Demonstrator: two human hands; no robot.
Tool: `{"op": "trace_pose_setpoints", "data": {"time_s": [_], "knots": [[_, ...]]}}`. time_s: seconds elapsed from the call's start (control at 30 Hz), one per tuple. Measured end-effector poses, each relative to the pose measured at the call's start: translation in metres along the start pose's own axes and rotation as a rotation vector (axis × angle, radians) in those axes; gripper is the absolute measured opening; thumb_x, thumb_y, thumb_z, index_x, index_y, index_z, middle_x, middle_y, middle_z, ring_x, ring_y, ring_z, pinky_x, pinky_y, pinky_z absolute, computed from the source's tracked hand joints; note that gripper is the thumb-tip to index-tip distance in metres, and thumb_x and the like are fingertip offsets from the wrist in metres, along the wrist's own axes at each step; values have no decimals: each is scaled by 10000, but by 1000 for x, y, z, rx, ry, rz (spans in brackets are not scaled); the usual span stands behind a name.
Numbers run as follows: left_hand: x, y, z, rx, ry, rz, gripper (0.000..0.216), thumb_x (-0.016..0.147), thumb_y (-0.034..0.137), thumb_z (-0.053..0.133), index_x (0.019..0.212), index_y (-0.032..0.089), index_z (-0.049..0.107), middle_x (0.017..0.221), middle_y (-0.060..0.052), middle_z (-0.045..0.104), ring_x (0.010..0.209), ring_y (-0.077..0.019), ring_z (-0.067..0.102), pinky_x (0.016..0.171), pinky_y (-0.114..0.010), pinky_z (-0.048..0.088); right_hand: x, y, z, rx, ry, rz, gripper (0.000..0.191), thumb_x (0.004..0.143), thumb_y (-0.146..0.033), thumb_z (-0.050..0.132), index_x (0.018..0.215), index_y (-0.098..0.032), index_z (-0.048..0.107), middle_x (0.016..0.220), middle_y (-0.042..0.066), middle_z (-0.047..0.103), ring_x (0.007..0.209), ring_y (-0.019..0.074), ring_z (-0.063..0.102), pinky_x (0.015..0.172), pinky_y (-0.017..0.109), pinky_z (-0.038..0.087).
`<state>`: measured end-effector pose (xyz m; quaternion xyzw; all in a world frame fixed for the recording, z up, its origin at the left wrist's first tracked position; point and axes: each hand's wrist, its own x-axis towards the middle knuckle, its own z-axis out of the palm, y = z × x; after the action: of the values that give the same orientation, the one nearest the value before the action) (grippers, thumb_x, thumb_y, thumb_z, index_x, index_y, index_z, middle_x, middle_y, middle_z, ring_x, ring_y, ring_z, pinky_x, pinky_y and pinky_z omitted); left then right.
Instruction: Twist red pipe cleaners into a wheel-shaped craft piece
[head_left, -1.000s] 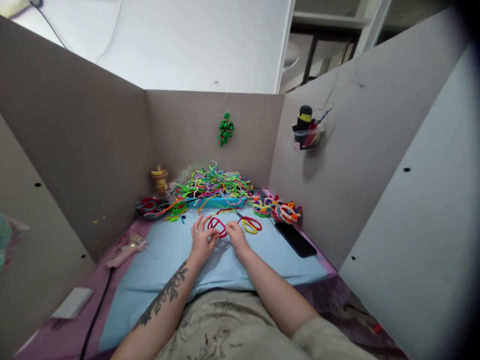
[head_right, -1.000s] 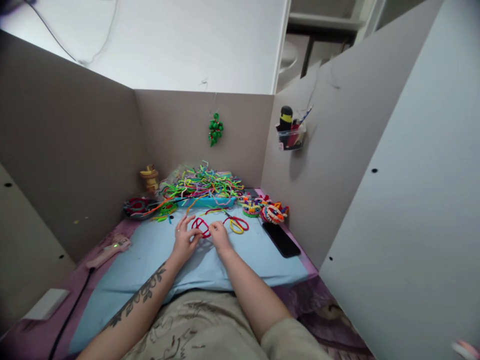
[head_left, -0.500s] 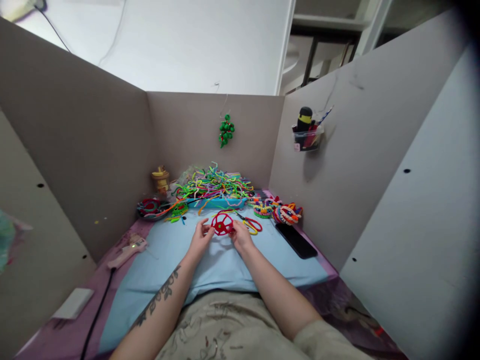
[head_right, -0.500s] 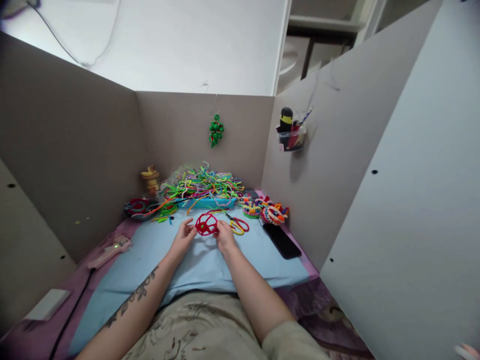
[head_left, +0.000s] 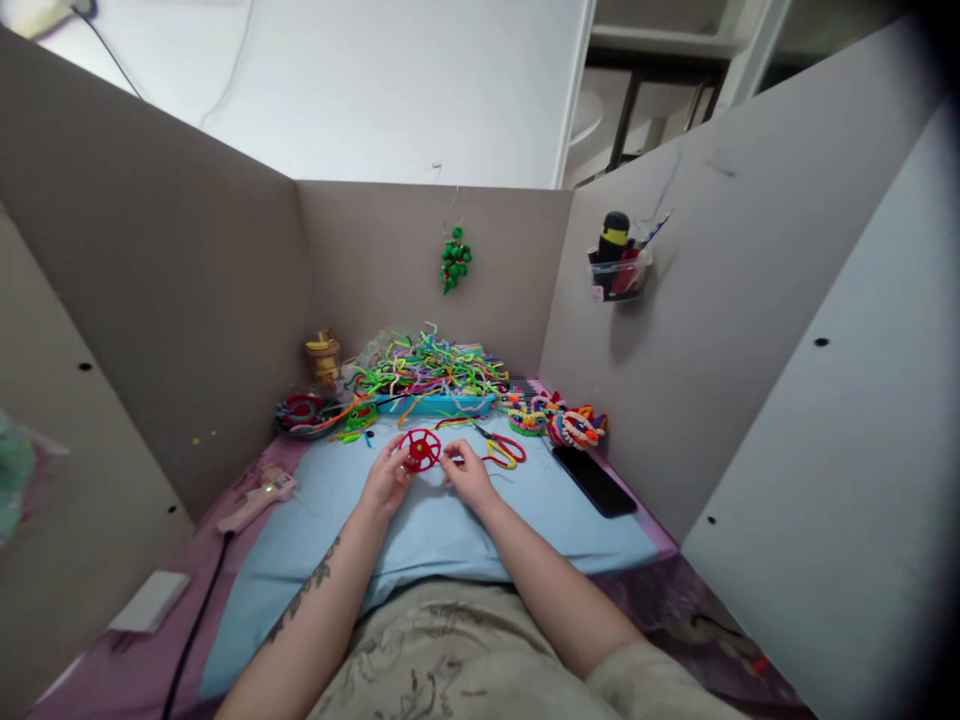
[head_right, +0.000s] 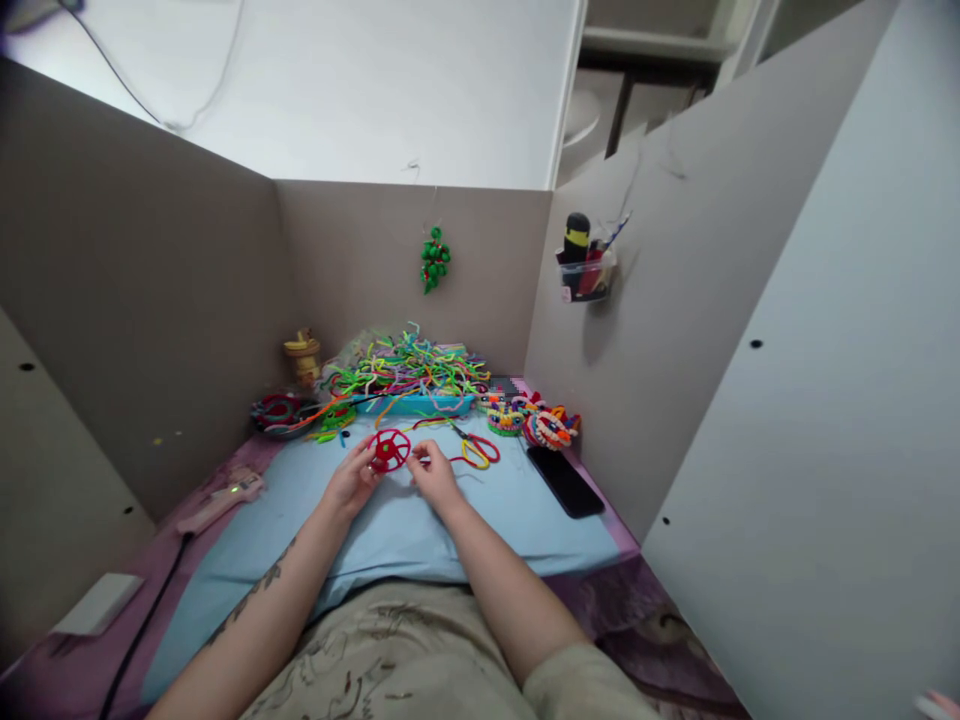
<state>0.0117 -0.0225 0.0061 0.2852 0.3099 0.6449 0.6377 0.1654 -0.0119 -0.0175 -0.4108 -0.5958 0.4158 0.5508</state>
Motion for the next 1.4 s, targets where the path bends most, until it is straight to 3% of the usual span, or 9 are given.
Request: {"op": "trace_pose_setpoints", "data": {"time_s": [0.3, 0.57, 0.67, 0.77, 0.87, 0.93, 1.03, 1.2, 1.4], "knots": [[-5, -1, 5, 68, -57, -42, 461, 642, 170, 733, 1048, 182, 516, 841, -26, 678, 622, -113, 625, 570, -214, 482, -3, 5, 2, -156, 8, -175, 247, 727, -263, 591, 958, -208, 521, 682, -37, 552, 573, 116, 527, 555, 232, 426], [-3, -8, 3, 238, -58, 5, 523, 658, 336, 730, 1100, 184, 495, 850, -23, 635, 574, -81, 548, 589, -221, 447, -3, 3, 0, -79, -4, -117, 309, 753, -287, 559, 1053, -223, 591, 650, -27, 570, 538, 120, 508, 515, 229, 406], [0, -14, 1, 449, 49, 170, 560, 677, 377, 696, 1150, 189, 461, 950, -51, 594, 674, -116, 573, 634, -249, 448, -1, 1, 0, -30, -3, -75, 236, 733, -307, 577, 933, -204, 650, 621, -19, 573, 545, 131, 509, 517, 239, 414], [-2, -18, 0, 698, 177, 507, 550, 672, 354, 691, 1153, 200, 472, 1050, -78, 547, 798, -153, 567, 686, -274, 445, 1, 0, -1, -12, 66, -66, 198, 722, -306, 585, 867, -190, 654, 617, -11, 582, 565, 139, 522, 536, 247, 427], [-8, -18, -1, 871, 141, 642, 453, 718, 346, 646, 1124, 202, 509, 815, -21, 588, 692, -153, 552, 652, -263, 421, 3, 1, -3, -16, 129, -86, 192, 724, -310, 590, 863, -192, 652, 639, -3, 597, 595, 148, 539, 556, 251, 437], [-12, -18, 0, 953, 98, 604, 421, 755, 357, 606, 1133, 201, 509, 647, 21, 573, 580, -144, 528, 595, -251, 396, 3, 2, -4, -18, 161, -103, 195, 739, -318, 578, 872, -193, 646, 661, 2, 604, 610, 151, 547, 563, 253, 442], [-13, -17, 2, 969, 77, 521, 492, 751, 378, 608, 1189, 195, 478, 670, 8, 623, 516, -124, 511, 550, -242, 387, 4, 4, -3, -18, 168, -107, 200, 755, -315, 563, 892, -186, 631, 668, 2, 598, 589, 142, 538, 551, 248, 440], [-8, -14, 9, 685, -60, 316, 659, 702, 386, 664, 1268, 159, 413, 548, 59, 530, 446, -90, 462, 460, -196, 348, 1, 2, 1, -43, 27, -127, 201, 757, -289, 561, 917, -192, 635, 674, -7, 602, 585, 132, 539, 566, 241, 441], [-7, -10, 10, 561, 20, 255, 715, 655, 356, 706, 1270, 172, 390, 555, 69, 560, 394, -53, 406, 410, -168, 275, -7, -2, 3, -227, -7, -284, 245, 782, -211, 514, 1000, -215, 625, 843, 29, 650, 754, 163, 597, 719, 287, 475]]}}
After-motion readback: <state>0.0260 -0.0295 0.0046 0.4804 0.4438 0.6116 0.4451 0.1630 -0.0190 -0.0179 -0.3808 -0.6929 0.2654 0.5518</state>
